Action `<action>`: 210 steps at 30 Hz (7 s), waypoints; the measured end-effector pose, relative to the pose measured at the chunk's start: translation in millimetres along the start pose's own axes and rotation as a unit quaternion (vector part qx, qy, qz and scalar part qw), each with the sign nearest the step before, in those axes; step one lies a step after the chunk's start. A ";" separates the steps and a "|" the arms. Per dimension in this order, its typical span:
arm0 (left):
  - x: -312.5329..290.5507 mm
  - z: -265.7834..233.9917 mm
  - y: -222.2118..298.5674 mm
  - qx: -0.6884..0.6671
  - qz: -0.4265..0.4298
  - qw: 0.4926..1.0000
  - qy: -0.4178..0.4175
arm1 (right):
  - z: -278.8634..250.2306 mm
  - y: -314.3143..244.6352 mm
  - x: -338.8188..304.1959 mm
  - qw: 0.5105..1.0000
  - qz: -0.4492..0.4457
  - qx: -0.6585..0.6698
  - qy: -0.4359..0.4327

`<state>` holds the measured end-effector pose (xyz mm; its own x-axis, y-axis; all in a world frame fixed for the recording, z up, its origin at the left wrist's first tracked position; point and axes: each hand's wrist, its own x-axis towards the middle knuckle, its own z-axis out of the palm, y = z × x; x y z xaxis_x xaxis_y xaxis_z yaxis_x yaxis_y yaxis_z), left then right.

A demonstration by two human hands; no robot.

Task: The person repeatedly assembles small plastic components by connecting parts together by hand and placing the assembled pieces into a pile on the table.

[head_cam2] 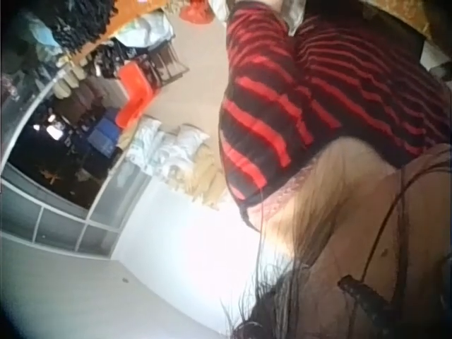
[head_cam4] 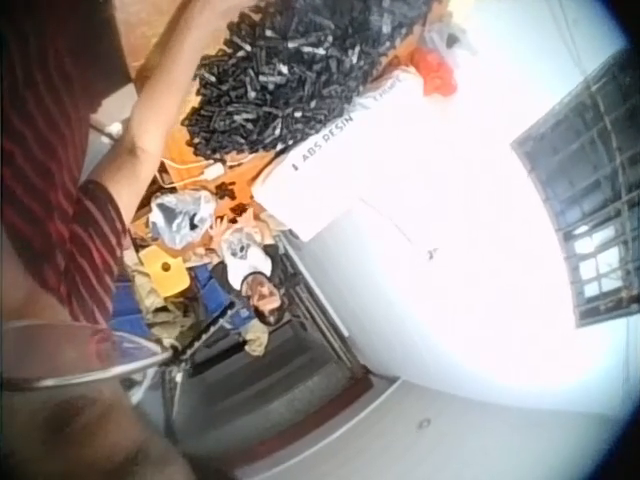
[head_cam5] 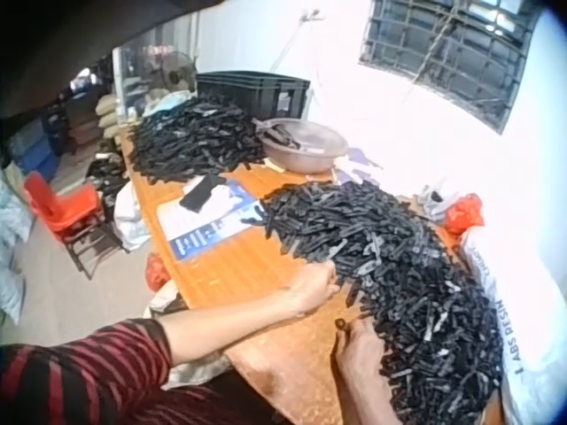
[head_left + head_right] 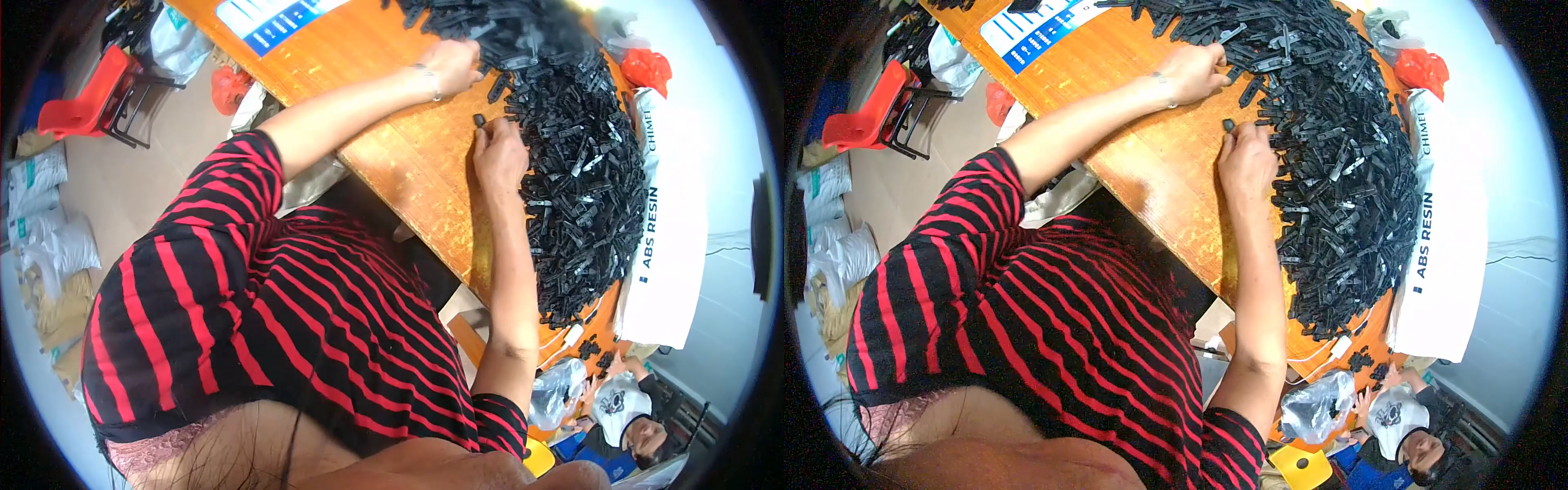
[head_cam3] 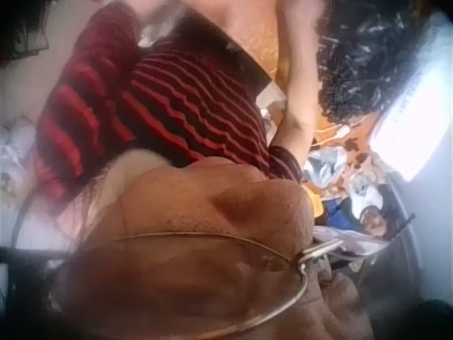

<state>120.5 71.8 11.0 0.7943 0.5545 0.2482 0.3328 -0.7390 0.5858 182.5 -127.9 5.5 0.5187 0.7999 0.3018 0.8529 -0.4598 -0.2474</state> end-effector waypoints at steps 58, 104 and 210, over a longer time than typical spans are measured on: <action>-92.4 7.0 6.9 -0.089 -0.017 0.993 -0.075 | -2.5 -14.1 -25.5 0.819 0.310 0.456 -0.158; -22.4 -10.8 11.4 0.017 0.143 0.990 0.001 | -26.5 35.5 14.8 0.993 -0.005 -0.100 -0.062; -201.9 -126.9 -25.9 -0.248 -0.049 0.932 -0.259 | -26.5 -105.0 -73.1 0.872 0.068 0.373 -0.311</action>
<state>-113.0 27.6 43.6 0.9539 0.2557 -0.1571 0.2438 -0.3551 0.9025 56.6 -148.3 33.8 0.2821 0.9188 -0.2760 0.3910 -0.3728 -0.8415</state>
